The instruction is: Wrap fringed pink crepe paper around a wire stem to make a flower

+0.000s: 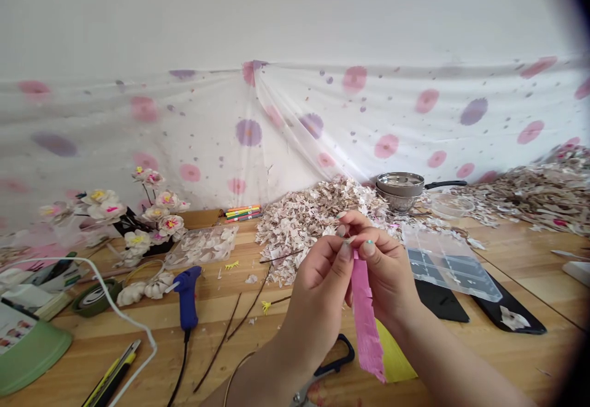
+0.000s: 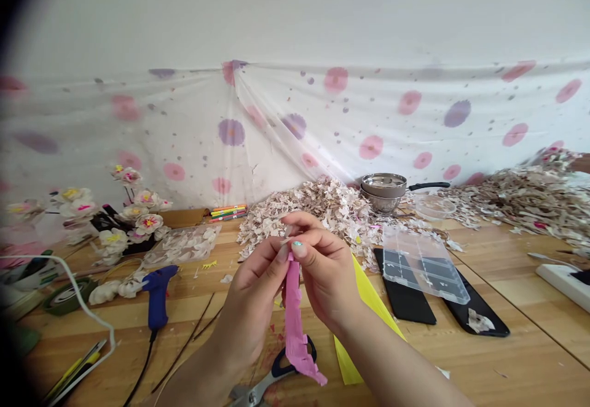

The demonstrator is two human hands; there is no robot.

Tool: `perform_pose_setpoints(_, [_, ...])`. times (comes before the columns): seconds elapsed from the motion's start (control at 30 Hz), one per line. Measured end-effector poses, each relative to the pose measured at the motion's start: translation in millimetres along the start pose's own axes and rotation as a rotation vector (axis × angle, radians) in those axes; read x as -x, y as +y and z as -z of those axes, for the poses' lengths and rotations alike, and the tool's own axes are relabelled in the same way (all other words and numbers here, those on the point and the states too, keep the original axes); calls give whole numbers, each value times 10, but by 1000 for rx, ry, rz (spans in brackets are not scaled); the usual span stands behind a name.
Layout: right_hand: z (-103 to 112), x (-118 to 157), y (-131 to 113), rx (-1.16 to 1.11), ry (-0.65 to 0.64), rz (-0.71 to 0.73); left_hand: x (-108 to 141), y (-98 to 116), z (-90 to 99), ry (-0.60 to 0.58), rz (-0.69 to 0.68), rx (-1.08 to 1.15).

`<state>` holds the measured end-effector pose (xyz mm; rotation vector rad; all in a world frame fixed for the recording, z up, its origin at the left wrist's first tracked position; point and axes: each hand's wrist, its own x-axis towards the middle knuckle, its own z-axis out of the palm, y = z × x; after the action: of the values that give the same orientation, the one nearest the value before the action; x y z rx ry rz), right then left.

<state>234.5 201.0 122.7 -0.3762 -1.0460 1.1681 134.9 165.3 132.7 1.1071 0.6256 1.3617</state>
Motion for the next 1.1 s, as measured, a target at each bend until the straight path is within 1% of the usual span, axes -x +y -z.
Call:
perform_pose_setpoints(0.1, [-29,22,-25,-58,10,-73,19,2,-16,30,-89,-134])
perform_pose_setpoints(0.3, [-74,97,-66,-152,-71,-225,44,-104,22,97,-460,-559])
perform_pose_setpoints(0.4, [-83,104,-52,-168,-76,-212,30,-145,58,139,-636,-757])
perform_pose_setpoints(0.5, [-73,83,-24,-114,-78,-171,0,-142,96,207,-852,-999])
perform_pose_setpoints(0.57, [-62,68,-8,-89,-83,-161,-22,-127,117,236,-942,-1113])
perform_pose_setpoints(0.7, [-62,69,3,-85,-82,-169,-54,-118,138,250,-983,-1195])
perform_pose_setpoints(0.83, [-83,90,-2,-101,-70,-183,-56,-136,142,255,-968,-1208])
perform_pose_setpoints(0.97, [-90,90,-11,-131,-81,-195,-40,-139,128,256,-917,-1139])
perform_pose_setpoints(1.1, [-87,89,-25,-161,-47,-237,-26,-136,104,213,-868,-1026])
